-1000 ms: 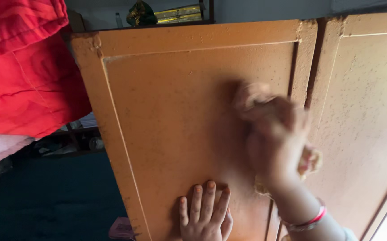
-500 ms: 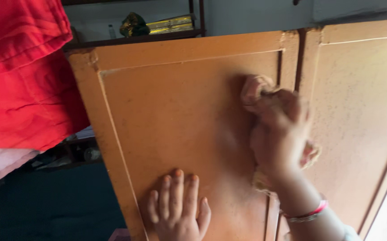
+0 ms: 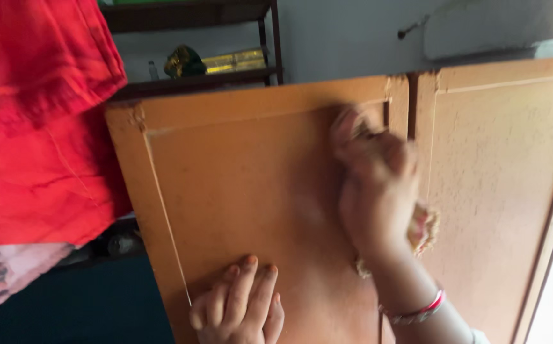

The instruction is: The person wipes the surface of a wooden door with a cloth. They systematically clean the door panels, edges, and the metal latch area using circular and back-and-forth motions.

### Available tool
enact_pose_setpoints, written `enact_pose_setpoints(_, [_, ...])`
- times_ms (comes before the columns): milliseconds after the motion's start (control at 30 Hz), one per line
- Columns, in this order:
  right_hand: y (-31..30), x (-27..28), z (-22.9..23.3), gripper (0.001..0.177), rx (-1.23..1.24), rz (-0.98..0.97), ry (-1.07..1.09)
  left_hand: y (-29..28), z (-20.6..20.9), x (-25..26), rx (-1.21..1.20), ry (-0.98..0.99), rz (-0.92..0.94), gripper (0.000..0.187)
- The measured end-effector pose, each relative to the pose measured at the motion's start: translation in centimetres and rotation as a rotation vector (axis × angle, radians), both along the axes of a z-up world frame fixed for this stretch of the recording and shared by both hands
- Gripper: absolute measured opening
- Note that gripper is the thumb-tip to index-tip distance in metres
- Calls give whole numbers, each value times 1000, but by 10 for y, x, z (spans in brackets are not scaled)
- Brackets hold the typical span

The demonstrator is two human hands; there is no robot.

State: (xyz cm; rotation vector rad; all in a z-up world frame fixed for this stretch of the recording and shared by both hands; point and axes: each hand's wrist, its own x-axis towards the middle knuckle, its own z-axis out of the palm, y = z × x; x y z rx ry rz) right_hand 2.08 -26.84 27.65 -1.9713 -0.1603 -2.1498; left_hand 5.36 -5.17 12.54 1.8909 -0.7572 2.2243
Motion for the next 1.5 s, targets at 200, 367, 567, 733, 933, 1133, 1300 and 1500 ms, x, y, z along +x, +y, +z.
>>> enact_pose_setpoints(200, [-11, -1, 11, 36, 26, -30, -2, 4, 5, 27, 37, -224, -45, 33])
enact_pose_setpoints(367, [-6, 7, 17, 38, 82, -13, -28, -7, 2, 29, -33, -217, -30, 32])
enact_pose_setpoints(567, [-4, 4, 22, 30, 39, 19, -29, -6, 0, 26, 5, -168, -36, 33])
enact_pose_setpoints(733, [-5, 4, 24, 21, 172, -44, 0, 5, -6, 27, 102, -113, -80, 32])
enact_pose_setpoints(933, [-22, 4, 19, 33, 197, -69, 77, 10, -17, 26, 112, -34, -65, 31])
enact_pose_setpoints(1133, [-27, 7, -19, 51, 256, -105, 176, 12, -8, 27, 106, -124, -131, 30])
enact_pose_setpoints(1300, [-20, 6, -59, 43, 291, -73, 90, 14, 0, 19, 118, -146, -132, 29])
enact_pose_setpoints(1500, [-11, 21, 7, 31, 367, 229, -36, 11, -5, 28, 111, -157, -231, 35])
